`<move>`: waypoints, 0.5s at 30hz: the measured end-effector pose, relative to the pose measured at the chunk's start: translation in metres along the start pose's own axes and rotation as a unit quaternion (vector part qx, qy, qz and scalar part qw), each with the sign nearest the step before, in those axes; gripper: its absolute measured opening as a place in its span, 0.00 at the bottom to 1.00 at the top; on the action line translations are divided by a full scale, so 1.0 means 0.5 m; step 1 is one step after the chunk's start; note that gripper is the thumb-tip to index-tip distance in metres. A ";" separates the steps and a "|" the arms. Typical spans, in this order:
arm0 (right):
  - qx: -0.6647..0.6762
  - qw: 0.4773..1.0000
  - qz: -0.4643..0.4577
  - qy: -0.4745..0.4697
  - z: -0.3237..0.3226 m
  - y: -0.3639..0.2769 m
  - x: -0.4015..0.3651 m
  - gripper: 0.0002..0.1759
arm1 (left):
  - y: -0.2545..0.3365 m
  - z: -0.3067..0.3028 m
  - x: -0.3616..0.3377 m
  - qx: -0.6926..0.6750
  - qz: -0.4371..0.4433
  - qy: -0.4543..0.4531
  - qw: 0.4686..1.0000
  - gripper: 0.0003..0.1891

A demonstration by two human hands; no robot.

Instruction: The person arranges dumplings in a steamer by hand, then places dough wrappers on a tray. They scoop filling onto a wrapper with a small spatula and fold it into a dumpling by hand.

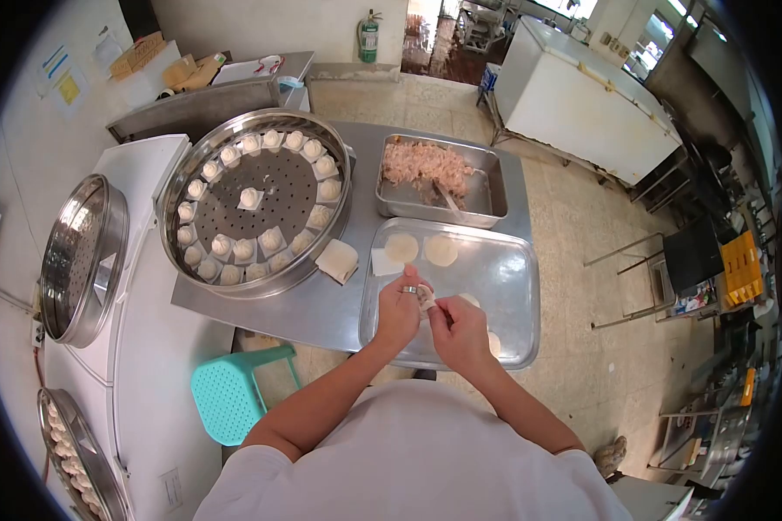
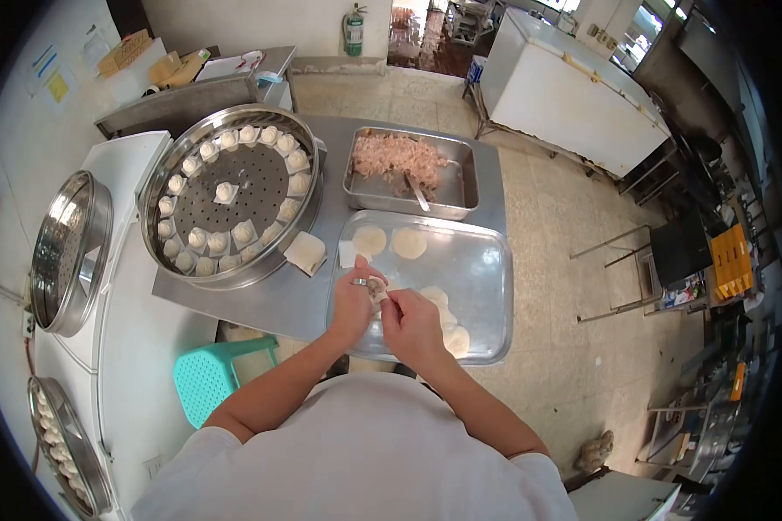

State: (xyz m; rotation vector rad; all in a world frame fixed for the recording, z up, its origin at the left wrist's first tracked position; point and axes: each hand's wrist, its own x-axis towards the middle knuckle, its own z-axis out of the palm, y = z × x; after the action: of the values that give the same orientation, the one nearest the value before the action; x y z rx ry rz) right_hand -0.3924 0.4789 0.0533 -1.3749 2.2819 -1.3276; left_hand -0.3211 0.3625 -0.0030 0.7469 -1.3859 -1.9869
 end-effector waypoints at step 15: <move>-0.013 0.997 -0.070 -0.012 -0.034 -0.041 0.026 0.04 | 0.059 0.002 -0.016 -0.008 -0.074 -0.006 0.997 0.33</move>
State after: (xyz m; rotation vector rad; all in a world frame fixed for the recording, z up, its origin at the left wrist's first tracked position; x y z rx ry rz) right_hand -0.3959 0.4752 0.0827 -1.5766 2.2316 -1.3181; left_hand -0.3119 0.3611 0.0263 0.8542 -1.3535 -2.1168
